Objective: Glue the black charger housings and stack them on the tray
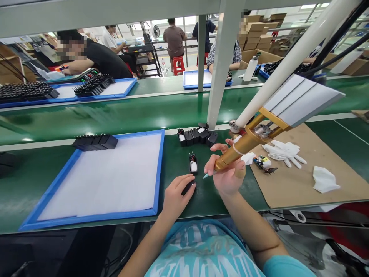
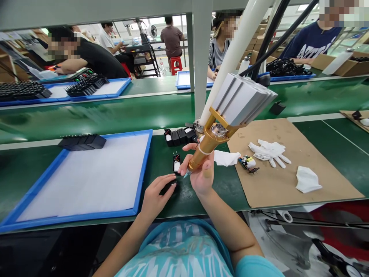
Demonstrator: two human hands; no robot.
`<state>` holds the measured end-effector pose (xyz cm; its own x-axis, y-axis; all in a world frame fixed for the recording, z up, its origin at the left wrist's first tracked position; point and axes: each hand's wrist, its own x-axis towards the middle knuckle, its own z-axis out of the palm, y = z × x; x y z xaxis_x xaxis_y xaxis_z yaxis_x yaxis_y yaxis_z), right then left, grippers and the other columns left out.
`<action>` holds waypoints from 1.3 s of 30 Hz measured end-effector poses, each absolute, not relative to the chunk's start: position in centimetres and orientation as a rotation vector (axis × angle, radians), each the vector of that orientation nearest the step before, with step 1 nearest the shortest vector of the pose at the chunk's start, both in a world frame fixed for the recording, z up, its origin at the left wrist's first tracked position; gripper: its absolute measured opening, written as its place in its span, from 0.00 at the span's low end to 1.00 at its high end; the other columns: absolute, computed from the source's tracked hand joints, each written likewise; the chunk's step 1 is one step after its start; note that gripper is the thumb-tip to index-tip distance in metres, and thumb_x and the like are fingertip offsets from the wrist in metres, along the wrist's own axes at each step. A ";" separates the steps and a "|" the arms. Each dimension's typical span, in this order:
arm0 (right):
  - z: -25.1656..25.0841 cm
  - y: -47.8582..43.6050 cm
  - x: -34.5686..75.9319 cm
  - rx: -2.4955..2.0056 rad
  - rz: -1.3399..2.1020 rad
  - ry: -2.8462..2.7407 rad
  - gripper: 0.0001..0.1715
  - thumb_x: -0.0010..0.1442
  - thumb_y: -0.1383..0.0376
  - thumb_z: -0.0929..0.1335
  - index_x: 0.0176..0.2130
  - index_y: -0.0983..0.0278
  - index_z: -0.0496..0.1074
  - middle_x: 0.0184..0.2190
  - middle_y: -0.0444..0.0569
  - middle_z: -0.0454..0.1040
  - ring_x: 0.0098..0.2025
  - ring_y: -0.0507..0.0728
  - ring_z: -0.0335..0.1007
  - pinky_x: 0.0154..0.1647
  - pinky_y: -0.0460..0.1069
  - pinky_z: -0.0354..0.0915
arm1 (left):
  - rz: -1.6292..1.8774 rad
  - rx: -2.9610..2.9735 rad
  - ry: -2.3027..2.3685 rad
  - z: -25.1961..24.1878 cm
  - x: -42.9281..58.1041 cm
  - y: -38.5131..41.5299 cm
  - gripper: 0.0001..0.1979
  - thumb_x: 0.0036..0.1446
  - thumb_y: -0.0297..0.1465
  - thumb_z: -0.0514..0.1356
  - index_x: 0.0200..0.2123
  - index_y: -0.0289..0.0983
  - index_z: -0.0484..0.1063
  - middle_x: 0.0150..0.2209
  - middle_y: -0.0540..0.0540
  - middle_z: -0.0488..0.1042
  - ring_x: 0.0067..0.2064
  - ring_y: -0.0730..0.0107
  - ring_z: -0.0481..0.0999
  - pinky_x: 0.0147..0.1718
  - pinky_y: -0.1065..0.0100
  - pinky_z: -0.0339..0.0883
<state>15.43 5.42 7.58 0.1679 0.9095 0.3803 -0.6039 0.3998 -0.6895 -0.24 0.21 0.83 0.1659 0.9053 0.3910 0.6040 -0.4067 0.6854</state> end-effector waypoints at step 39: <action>6.7 6.3 16.1 -0.380 1.046 -0.887 0.20 0.61 0.52 0.64 0.50 0.53 0.61 0.47 0.47 0.72 0.20 0.48 0.69 0.20 0.49 0.70 | 0.606 1.861 2.335 3.4 -16.7 5.7 0.29 0.56 0.46 0.58 0.59 0.43 0.64 0.44 0.41 0.75 0.41 0.54 0.76 0.41 0.57 0.68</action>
<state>16.05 6.27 6.68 0.2079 0.8689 0.4491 -0.5851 0.4784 -0.6548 -16.74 5.68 3.39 -0.2506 0.9531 0.1696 0.9154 0.1763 0.3620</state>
